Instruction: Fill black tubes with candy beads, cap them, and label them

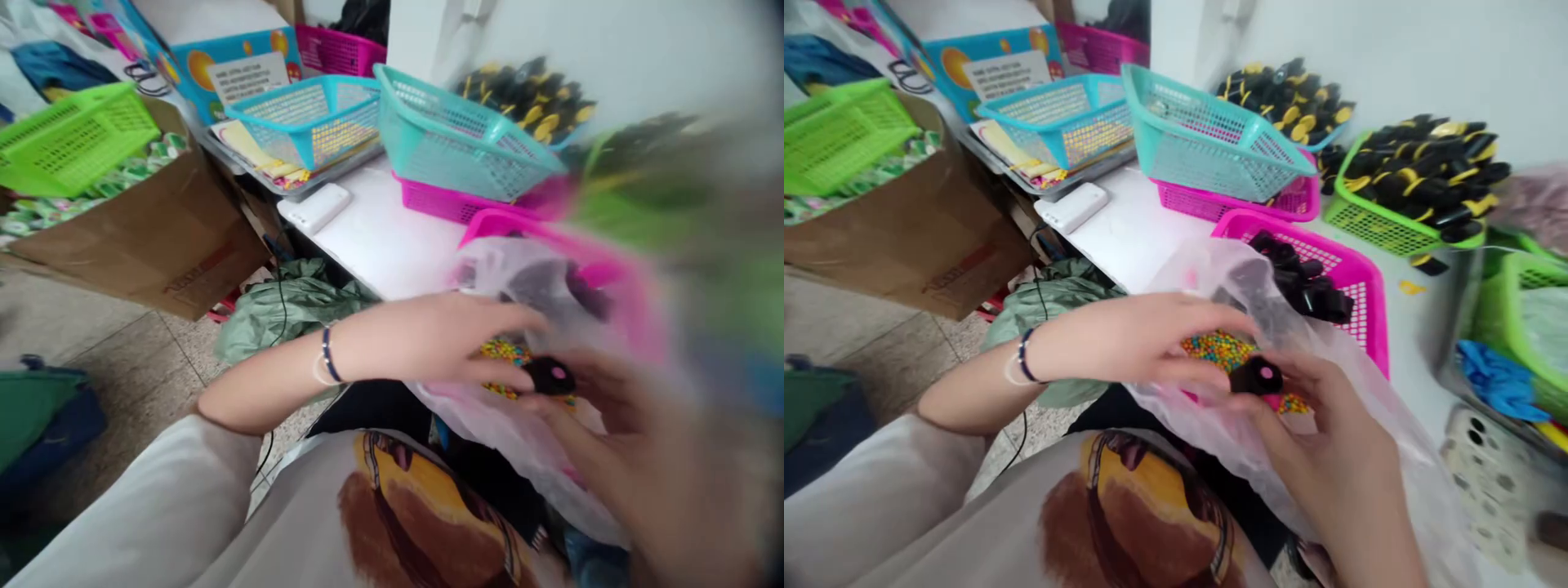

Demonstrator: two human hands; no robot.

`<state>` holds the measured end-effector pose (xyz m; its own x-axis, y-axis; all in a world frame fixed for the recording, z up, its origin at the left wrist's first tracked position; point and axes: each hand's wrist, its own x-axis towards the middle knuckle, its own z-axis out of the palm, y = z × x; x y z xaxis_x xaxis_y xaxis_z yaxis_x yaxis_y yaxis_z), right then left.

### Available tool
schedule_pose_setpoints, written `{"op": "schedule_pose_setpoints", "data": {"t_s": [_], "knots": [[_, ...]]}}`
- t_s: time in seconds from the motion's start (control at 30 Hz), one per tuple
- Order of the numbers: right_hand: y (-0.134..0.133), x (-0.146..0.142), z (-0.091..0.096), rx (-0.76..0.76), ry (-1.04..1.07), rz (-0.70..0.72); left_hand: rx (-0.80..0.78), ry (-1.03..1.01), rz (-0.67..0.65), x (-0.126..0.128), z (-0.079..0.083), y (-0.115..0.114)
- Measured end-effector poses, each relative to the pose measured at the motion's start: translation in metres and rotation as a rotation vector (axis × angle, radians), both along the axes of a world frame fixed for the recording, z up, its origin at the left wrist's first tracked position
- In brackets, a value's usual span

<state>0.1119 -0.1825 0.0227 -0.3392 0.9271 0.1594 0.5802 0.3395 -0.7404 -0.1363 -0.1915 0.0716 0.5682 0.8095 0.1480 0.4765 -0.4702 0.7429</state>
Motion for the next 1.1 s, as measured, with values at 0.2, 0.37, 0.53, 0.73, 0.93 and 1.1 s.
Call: {"op": "schedule_pose_setpoints", "data": {"t_s": [0.2,0.37,0.53,0.73,0.93,1.1], "knots": [[-0.002,-0.018,-0.001,-0.002,0.090,-0.207,-0.097,-0.237,0.061,0.027,-0.026,-0.001],[0.009,-0.007,0.004,-0.022,-0.159,-0.074,-0.100,-0.230,0.259,0.033,-0.039,0.001],[0.018,0.003,-0.010,-0.116,-0.698,-0.144,0.011,-0.114,0.266,0.035,-0.049,0.000],[0.026,0.006,-0.018,-0.214,-0.791,-0.049,0.061,0.033,0.137,0.041,-0.062,0.003],[0.043,0.006,-0.019,-0.242,-0.789,0.093,0.063,0.056,0.221,0.048,-0.073,0.005],[0.051,-0.011,-0.016,-0.291,-0.663,0.273,0.042,0.054,0.254,0.049,-0.075,0.006]]}}
